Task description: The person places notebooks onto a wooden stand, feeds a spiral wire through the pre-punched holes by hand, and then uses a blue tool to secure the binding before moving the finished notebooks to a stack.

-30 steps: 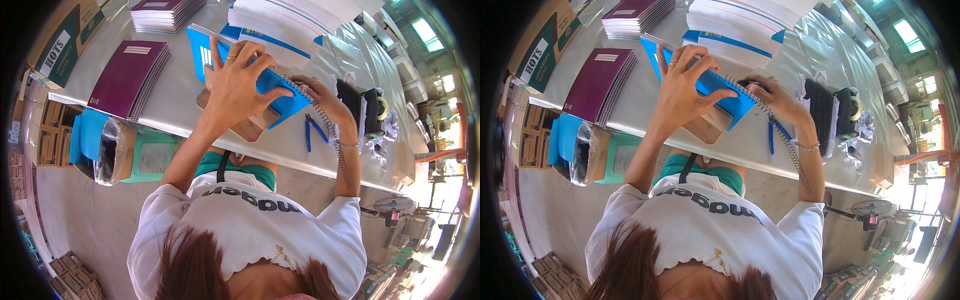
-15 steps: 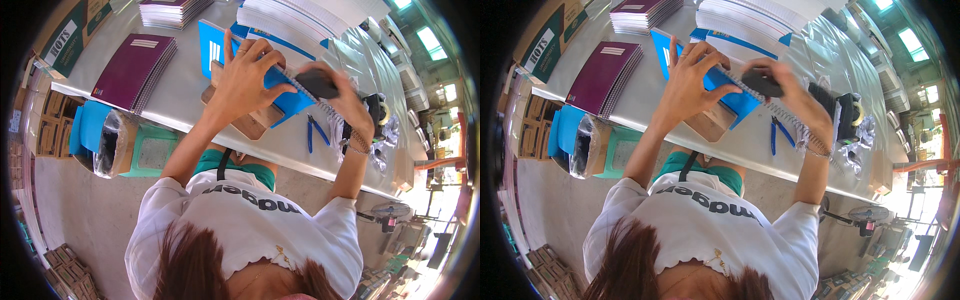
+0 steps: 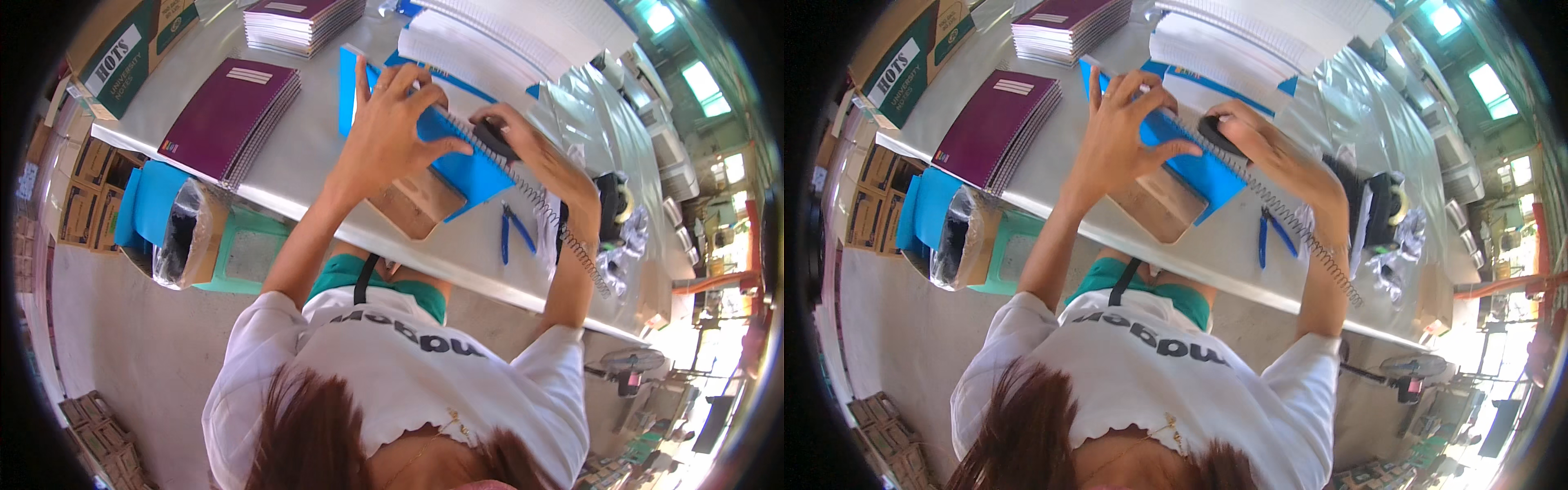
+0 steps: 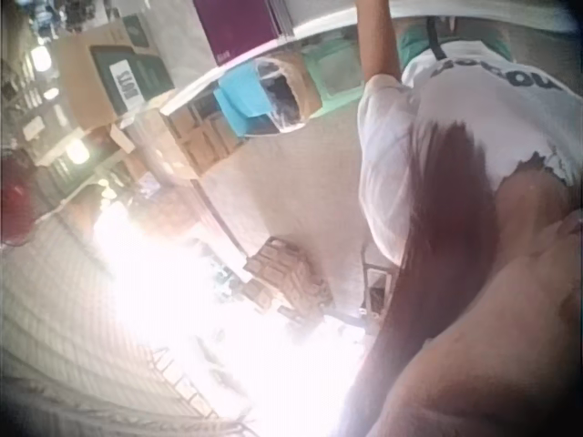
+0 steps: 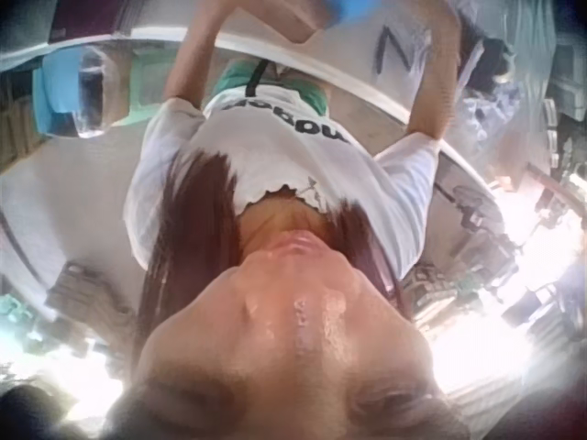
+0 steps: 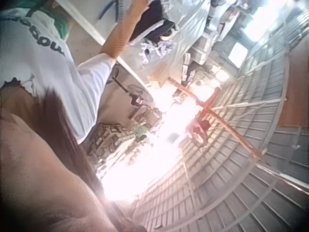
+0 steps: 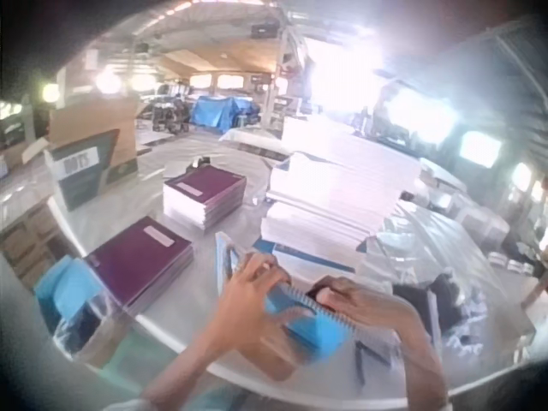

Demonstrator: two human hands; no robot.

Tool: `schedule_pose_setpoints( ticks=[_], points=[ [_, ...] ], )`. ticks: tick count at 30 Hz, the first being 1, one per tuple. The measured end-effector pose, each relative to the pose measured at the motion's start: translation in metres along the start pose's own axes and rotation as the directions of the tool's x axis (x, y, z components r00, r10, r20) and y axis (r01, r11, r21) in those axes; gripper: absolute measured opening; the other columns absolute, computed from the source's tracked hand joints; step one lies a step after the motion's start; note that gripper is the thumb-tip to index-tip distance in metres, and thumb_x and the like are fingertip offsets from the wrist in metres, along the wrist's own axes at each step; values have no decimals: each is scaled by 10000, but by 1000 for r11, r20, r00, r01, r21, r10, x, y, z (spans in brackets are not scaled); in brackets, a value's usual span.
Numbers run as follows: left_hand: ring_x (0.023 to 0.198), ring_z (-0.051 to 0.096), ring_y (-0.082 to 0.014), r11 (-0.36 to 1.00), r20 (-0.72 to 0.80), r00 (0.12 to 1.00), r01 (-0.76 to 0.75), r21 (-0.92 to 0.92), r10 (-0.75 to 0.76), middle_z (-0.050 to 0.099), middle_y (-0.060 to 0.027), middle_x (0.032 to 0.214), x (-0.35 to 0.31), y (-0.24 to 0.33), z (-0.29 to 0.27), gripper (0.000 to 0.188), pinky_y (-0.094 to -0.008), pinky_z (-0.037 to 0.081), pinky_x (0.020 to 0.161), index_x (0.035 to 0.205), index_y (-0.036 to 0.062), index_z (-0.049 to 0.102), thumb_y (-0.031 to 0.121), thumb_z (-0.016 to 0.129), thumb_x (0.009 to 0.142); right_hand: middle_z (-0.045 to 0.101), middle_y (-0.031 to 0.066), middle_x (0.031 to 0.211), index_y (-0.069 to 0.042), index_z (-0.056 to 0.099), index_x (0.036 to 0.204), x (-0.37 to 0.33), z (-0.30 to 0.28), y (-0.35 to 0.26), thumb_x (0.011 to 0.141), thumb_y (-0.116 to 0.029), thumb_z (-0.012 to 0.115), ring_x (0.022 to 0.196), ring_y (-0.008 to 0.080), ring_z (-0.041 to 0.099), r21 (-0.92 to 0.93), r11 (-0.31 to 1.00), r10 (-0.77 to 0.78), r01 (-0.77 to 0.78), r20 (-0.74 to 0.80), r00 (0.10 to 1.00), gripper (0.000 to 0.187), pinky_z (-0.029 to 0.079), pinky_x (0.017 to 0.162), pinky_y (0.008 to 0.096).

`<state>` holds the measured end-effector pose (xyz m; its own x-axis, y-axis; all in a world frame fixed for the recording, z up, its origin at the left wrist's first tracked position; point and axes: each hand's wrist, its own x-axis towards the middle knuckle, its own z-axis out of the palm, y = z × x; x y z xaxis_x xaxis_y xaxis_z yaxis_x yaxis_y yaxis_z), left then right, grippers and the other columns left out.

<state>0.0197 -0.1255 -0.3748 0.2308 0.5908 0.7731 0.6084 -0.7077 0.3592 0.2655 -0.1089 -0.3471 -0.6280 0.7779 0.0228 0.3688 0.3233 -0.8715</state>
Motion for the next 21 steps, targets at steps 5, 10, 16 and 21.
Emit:
schedule_pose_setpoints(
  ticks=[5,10,16,21],
  points=[
    [1079,528,-283,1000,-33,999,6,20,-5,545,-55,1085,3,-5,-7,468,-602,76,1100,882,104,654,442,831,611,562,106,1103,-37,524,1203,-1,12,-26,964,-582,345,1056,202,516,-217,964,-170,153,-63,983,621,406,916,321],
    [1085,530,-279,1000,-16,1000,6,23,-6,564,-41,1043,6,-4,-5,453,-585,105,1093,882,115,656,437,832,615,542,99,1121,-41,525,1193,13,-1,-14,959,-589,355,1068,203,501,-338,940,-81,48,-83,993,619,375,942,322],
    [1082,537,-262,999,55,997,43,22,-45,578,-48,1005,4,-13,-10,502,-634,89,1091,953,129,648,442,830,604,565,83,1092,-28,544,1182,26,13,-25,943,-641,322,1013,172,513,-288,955,57,-74,-67,996,694,401,890,276],
    [1051,559,-276,989,12,994,112,-101,-112,590,-66,1059,5,-17,-13,664,-614,70,1109,1146,155,575,445,831,607,599,61,993,-65,601,1125,35,14,-21,931,-655,327,919,172,538,-181,982,-61,50,-58,996,679,451,783,305]
  ],
)
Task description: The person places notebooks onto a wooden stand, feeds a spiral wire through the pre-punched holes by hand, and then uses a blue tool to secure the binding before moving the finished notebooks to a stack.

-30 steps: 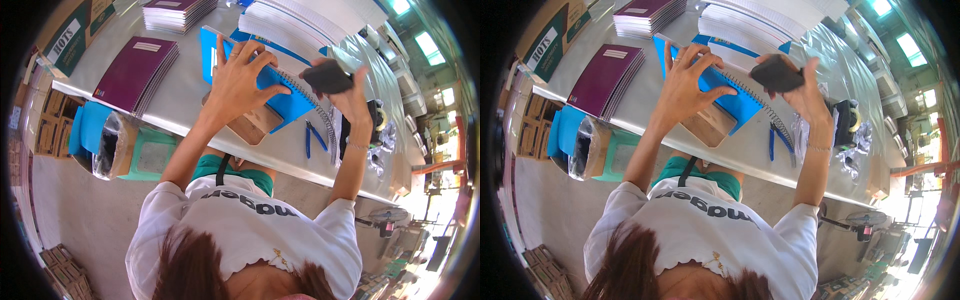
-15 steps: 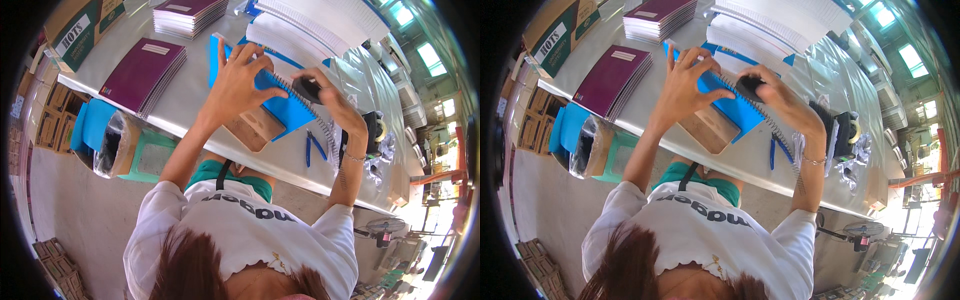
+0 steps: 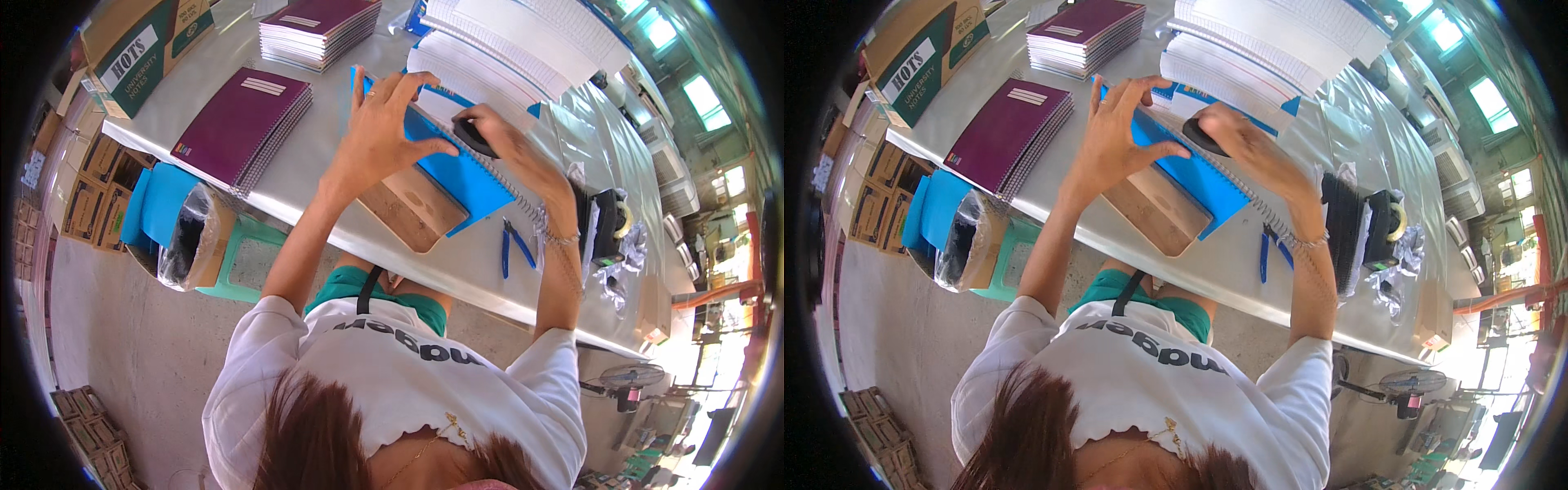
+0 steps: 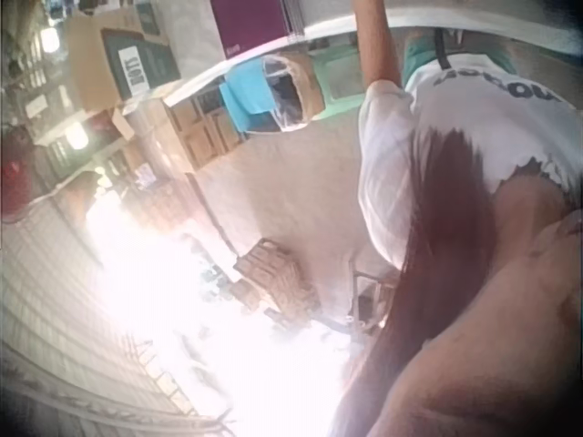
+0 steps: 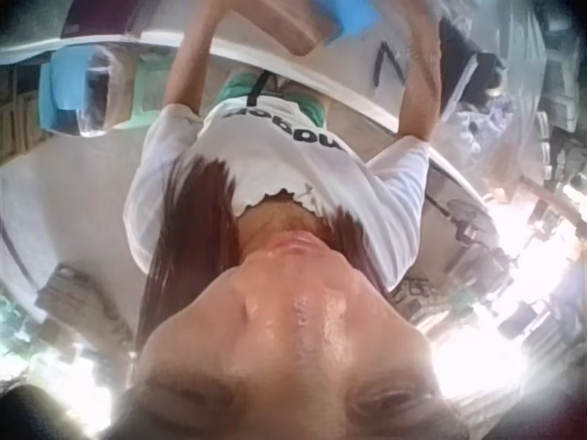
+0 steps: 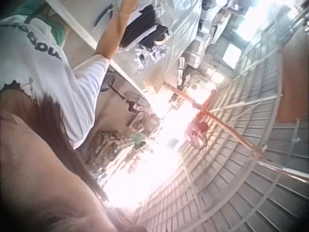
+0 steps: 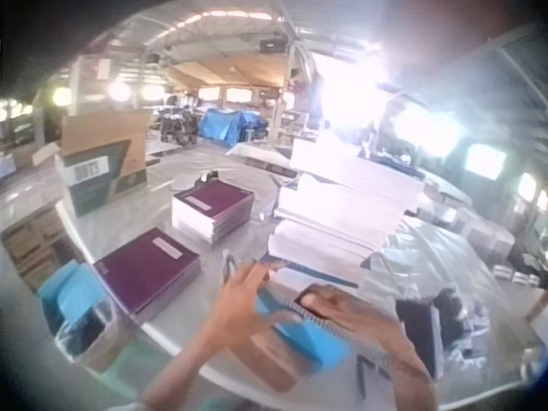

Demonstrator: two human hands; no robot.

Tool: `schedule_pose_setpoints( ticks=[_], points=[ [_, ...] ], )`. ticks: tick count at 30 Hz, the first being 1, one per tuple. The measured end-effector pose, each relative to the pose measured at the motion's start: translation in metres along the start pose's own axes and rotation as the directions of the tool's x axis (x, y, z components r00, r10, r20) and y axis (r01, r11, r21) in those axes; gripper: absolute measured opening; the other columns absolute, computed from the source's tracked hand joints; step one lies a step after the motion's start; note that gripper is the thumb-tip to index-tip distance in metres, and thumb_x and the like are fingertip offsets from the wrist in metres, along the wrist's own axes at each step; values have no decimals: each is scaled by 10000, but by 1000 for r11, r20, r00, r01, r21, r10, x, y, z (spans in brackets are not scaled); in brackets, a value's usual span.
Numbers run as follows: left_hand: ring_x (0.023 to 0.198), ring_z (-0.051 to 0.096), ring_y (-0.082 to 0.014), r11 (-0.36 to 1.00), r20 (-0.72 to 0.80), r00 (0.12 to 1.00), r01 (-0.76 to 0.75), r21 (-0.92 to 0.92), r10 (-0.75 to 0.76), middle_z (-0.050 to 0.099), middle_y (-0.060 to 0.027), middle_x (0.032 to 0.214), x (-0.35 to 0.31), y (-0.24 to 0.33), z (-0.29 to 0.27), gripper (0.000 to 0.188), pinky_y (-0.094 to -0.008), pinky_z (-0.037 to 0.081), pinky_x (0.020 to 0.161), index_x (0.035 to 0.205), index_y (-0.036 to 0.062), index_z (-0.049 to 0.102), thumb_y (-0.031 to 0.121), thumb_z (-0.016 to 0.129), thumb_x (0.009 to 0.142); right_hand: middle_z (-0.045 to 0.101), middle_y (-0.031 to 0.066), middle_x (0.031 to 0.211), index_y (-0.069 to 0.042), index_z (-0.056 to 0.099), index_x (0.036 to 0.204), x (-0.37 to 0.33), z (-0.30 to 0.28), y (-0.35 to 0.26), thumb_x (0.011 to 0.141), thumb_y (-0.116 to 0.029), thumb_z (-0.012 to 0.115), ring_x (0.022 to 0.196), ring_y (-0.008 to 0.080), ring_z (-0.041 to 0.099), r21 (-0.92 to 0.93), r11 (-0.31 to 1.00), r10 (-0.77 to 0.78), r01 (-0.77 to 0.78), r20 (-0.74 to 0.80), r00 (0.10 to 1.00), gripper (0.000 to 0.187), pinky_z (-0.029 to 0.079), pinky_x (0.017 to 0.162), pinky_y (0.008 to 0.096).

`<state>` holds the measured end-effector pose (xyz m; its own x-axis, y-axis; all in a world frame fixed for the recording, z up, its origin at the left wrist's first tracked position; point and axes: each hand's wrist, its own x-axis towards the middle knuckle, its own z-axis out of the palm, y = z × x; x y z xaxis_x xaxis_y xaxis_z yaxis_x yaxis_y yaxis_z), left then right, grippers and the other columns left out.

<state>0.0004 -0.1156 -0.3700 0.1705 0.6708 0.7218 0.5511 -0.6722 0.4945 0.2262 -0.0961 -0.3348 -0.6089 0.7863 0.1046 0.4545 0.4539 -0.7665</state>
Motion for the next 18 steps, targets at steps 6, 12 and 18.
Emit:
schedule_pose_setpoints(
  ticks=[6,12,18],
  points=[
    [1024,562,-247,994,-14,998,-63,86,65,570,-33,1054,-5,-12,1,594,-592,97,1112,1109,165,601,408,833,620,608,131,1018,-54,593,1139,-6,10,-10,995,-469,387,927,235,546,135,977,-153,166,-104,983,485,428,840,338],
    [1006,563,-227,997,-55,997,-54,49,57,566,-12,993,-4,-10,-3,536,-577,117,1112,1058,162,629,376,843,615,595,80,1111,-98,589,1173,6,5,14,999,-393,399,973,232,531,144,989,-31,32,-3,1000,392,406,895,348],
    [1078,522,-256,997,-8,997,-82,16,82,521,-41,1102,-3,-12,0,539,-558,185,1090,1051,179,642,389,854,601,584,68,1164,-31,546,1232,18,6,81,988,-541,301,966,214,532,-61,998,28,-26,37,999,616,420,894,359]
  ],
)
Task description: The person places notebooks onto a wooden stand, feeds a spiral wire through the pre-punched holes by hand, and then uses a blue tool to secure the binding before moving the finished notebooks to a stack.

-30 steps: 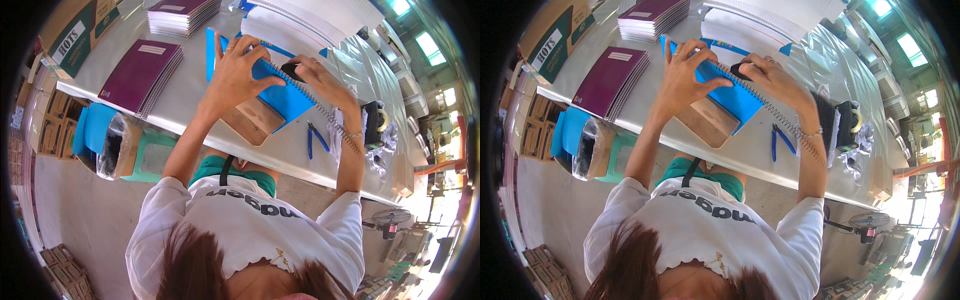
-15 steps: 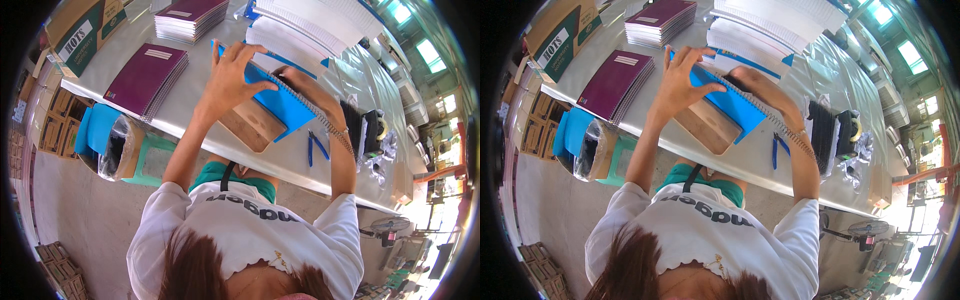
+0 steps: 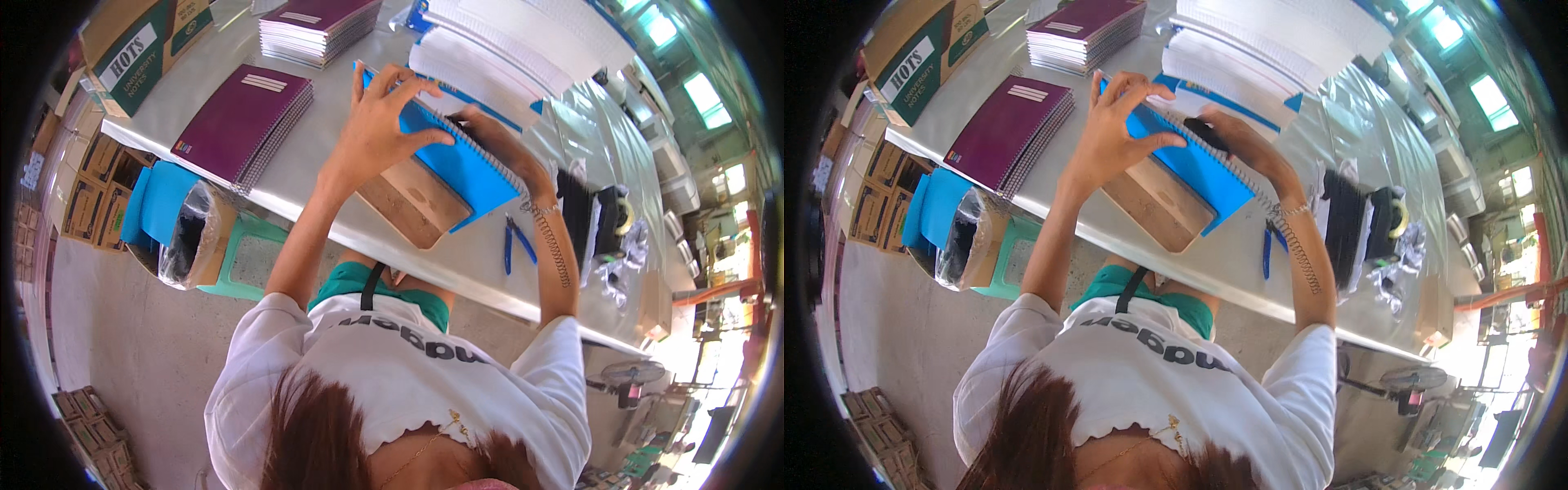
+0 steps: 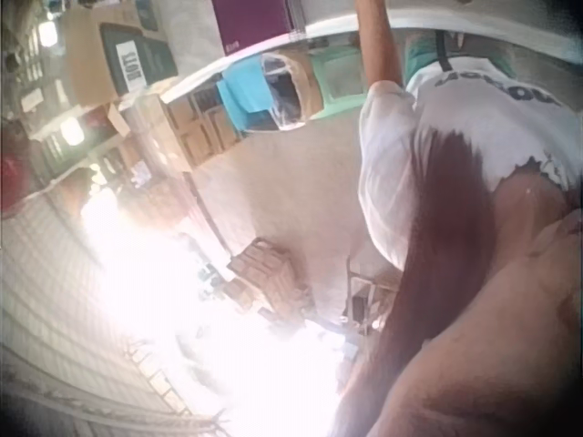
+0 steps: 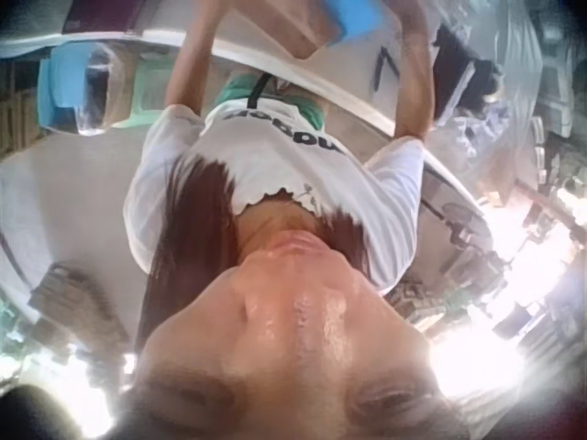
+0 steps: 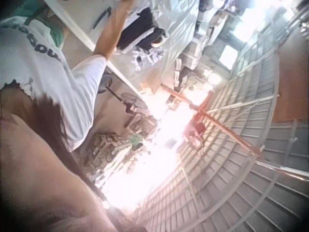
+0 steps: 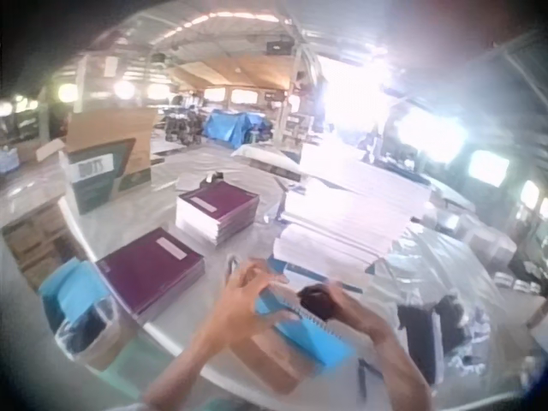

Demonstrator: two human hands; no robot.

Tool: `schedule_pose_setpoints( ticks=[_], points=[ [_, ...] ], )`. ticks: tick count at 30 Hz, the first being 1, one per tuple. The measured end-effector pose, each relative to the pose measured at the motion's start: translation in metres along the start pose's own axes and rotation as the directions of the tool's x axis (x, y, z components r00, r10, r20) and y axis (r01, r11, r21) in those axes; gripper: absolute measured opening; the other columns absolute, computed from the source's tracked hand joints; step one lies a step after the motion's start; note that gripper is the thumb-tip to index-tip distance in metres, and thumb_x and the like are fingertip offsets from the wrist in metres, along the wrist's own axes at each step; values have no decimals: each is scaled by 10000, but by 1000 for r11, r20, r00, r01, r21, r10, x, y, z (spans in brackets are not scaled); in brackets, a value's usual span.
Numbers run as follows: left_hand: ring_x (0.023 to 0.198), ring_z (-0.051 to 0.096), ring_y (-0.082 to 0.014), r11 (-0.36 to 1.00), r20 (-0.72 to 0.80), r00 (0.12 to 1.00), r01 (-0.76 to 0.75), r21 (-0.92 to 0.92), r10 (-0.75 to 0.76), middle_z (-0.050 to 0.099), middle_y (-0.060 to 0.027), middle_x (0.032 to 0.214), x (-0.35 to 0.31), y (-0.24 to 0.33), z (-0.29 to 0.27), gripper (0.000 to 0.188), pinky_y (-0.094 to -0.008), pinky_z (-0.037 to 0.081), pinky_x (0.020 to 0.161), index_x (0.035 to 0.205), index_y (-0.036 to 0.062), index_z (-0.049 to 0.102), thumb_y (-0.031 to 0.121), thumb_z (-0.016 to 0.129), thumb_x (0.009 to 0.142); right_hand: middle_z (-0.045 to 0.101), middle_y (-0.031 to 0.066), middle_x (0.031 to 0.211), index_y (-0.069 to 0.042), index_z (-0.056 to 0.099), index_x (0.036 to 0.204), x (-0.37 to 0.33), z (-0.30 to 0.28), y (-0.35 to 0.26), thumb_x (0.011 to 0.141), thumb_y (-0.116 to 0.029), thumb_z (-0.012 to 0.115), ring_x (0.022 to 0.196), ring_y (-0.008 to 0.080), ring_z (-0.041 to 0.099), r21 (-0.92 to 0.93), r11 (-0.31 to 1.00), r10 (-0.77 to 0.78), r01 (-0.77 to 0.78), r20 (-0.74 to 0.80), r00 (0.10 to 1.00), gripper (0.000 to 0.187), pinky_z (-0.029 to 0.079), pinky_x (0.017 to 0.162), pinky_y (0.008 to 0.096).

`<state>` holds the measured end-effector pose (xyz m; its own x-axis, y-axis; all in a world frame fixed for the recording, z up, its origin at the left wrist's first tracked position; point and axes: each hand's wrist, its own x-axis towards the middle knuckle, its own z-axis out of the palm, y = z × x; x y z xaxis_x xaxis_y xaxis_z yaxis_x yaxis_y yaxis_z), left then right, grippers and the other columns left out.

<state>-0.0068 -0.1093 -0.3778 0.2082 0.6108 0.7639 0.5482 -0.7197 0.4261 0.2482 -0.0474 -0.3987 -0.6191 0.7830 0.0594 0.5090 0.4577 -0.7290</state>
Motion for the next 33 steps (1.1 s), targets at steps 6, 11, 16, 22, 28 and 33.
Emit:
schedule_pose_setpoints(
  ticks=[6,11,16,22,28,33],
  points=[
    [1265,335,-362,990,-123,992,48,136,-31,389,-116,1291,-10,-30,-5,541,-534,283,1030,1015,200,641,413,874,576,592,99,1184,-29,545,1230,-6,3,-44,959,-578,345,871,191,608,-61,988,-146,143,-40,989,643,502,728,315],
    [1306,299,-347,991,-54,992,111,-72,-115,401,-137,1290,-7,-32,2,513,-489,360,982,999,169,637,395,874,604,631,111,1162,-26,563,1246,2,-28,-42,934,-657,317,874,192,612,276,924,289,-263,-54,956,746,514,694,287],
    [1284,331,-315,988,-59,990,124,-92,-130,448,-120,1257,-5,-30,4,499,-470,361,991,987,140,639,363,875,607,625,117,1160,1,563,1221,14,-14,-38,940,-645,309,904,226,625,-393,911,185,-123,123,975,749,557,683,284],
    [1275,338,-290,997,-94,993,61,-49,-65,565,-60,1124,-6,-45,3,485,-461,366,990,1005,129,642,336,866,627,642,116,1112,-3,561,1252,15,-17,-88,971,-563,345,889,172,610,190,978,70,-87,96,993,662,539,709,285],
    [1243,380,-291,986,-131,987,71,-151,-91,566,-61,1149,-3,-41,-3,494,-439,370,996,1040,129,641,316,860,638,654,62,1051,-1,567,1255,12,-23,-80,973,-568,338,882,147,587,725,676,26,-135,160,987,673,510,731,268],
    [1229,408,-263,979,-89,996,6,-204,-25,517,-81,1209,-1,-47,-8,461,-407,381,994,1065,108,641,270,837,679,641,107,1137,-7,542,1282,37,-12,-40,936,-637,341,960,183,600,-48,963,269,-265,204,941,746,490,875,319]
  ],
)
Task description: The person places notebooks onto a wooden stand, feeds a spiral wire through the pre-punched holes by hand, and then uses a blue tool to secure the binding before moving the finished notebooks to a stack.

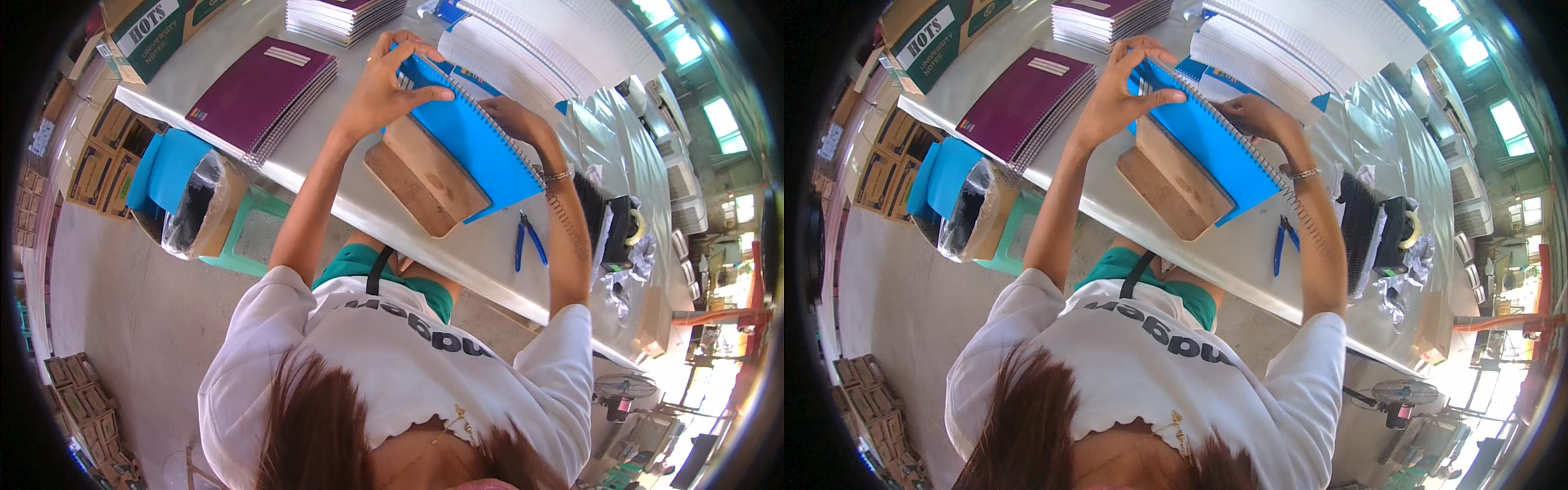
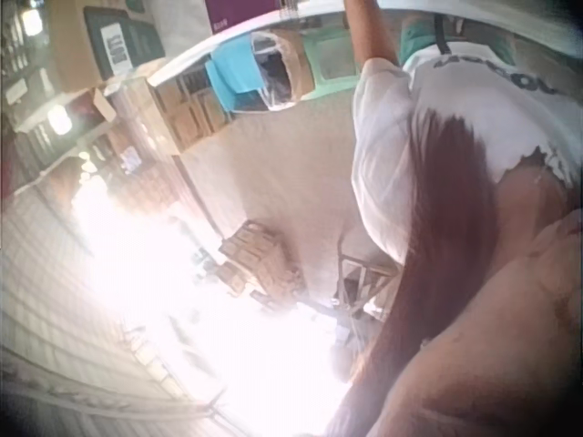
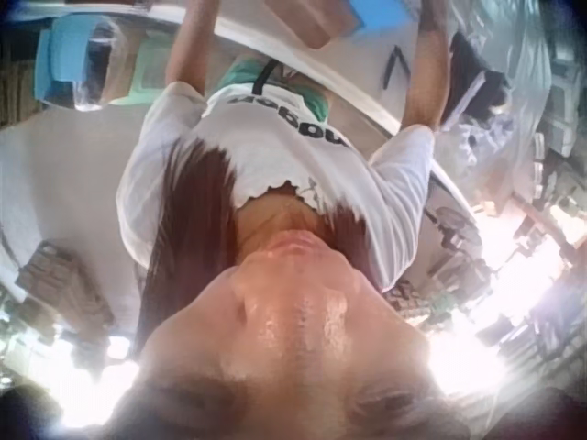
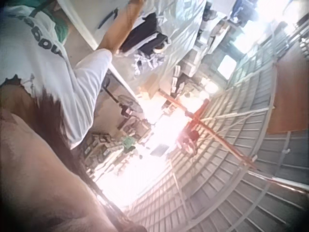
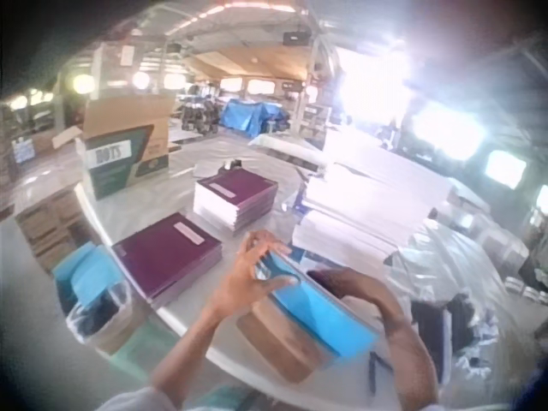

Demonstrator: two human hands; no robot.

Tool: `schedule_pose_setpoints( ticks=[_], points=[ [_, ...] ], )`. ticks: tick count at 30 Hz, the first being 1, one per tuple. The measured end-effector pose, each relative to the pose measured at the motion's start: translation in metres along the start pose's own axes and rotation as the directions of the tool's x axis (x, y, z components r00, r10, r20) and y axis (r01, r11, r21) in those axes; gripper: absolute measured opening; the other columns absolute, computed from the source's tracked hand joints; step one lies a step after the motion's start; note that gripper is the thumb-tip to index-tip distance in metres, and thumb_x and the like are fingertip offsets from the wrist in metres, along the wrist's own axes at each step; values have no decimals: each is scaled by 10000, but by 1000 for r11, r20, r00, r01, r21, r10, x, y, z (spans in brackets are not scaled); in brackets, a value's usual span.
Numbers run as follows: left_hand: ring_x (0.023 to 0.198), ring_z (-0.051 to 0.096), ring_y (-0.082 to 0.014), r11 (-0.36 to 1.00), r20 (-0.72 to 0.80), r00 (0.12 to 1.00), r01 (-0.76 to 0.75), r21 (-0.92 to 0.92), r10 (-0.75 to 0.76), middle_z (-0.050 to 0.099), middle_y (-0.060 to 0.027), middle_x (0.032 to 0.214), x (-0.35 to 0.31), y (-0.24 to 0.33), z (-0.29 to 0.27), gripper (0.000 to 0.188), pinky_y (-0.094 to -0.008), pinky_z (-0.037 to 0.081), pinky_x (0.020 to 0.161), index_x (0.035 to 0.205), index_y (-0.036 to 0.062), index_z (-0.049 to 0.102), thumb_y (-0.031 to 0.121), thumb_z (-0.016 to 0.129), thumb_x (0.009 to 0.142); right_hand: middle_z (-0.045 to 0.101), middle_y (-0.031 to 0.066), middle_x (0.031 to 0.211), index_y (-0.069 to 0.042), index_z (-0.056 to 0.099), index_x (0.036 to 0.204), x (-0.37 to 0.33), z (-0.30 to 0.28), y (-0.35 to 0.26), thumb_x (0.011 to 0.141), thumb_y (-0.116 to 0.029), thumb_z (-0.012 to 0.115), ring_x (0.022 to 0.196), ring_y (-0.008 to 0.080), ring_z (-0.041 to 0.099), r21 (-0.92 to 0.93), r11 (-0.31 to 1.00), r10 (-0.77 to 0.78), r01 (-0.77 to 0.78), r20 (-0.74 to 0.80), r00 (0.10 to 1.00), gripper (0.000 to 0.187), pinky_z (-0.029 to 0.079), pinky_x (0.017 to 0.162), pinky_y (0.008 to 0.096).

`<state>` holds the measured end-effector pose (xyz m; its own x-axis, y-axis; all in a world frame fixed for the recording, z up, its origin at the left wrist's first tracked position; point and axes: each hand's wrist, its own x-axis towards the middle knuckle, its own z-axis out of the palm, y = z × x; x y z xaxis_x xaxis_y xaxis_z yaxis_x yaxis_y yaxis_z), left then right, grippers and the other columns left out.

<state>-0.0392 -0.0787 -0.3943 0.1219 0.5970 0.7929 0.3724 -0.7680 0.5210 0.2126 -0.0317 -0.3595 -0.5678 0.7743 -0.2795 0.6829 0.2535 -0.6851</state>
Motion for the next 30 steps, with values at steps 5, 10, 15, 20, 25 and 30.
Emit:
schedule_pose_setpoints(
  ticks=[5,10,15,20,25,30],
  points=[
    [1203,420,-256,994,-31,995,-99,-37,98,490,-73,1253,0,-6,6,602,-373,409,962,1225,143,566,278,826,698,665,160,1067,27,577,1227,-3,-4,-15,937,-538,454,951,227,637,125,891,-445,436,49,894,646,505,866,345],
    [1165,445,-232,998,-45,998,52,-44,-54,492,-77,1239,0,-8,1,639,-383,410,957,1292,150,510,247,809,735,640,135,1135,19,574,1227,-6,8,-13,939,-605,370,1009,222,624,285,958,44,28,-244,969,717,509,870,346],
    [1081,525,-201,913,18,969,238,-330,-246,512,-81,1172,-12,-19,-3,767,-378,400,979,1407,172,380,218,794,762,674,118,1038,-66,638,1191,-12,5,-60,892,-728,290,953,210,623,33,999,-26,30,-99,995,805,513,827,320],
    [1094,524,-189,783,95,934,342,-519,-345,535,-62,1134,-6,-15,7,706,-354,384,995,1383,176,430,221,783,773,661,111,1062,-50,611,1219,13,-23,0,901,-689,342,998,222,615,-46,981,-192,187,-138,972,763,516,829,342],
    [1089,518,-157,739,156,912,400,-541,-379,549,-20,1114,-10,-13,0,622,-331,375,997,1349,149,473,239,755,802,586,133,1221,-29,536,1288,18,0,-33,903,-685,358,1059,233,594,-230,963,146,-142,-2,989,781,529,846,353],
    [1095,505,-129,708,153,911,397,-584,-384,569,11,1063,-8,-12,0,558,-315,361,1005,1333,134,487,235,720,836,561,140,1271,-25,434,1361,5,-7,-44,924,-663,322,1088,256,587,660,727,-93,191,-180,979,781,533,867,400]
  ],
)
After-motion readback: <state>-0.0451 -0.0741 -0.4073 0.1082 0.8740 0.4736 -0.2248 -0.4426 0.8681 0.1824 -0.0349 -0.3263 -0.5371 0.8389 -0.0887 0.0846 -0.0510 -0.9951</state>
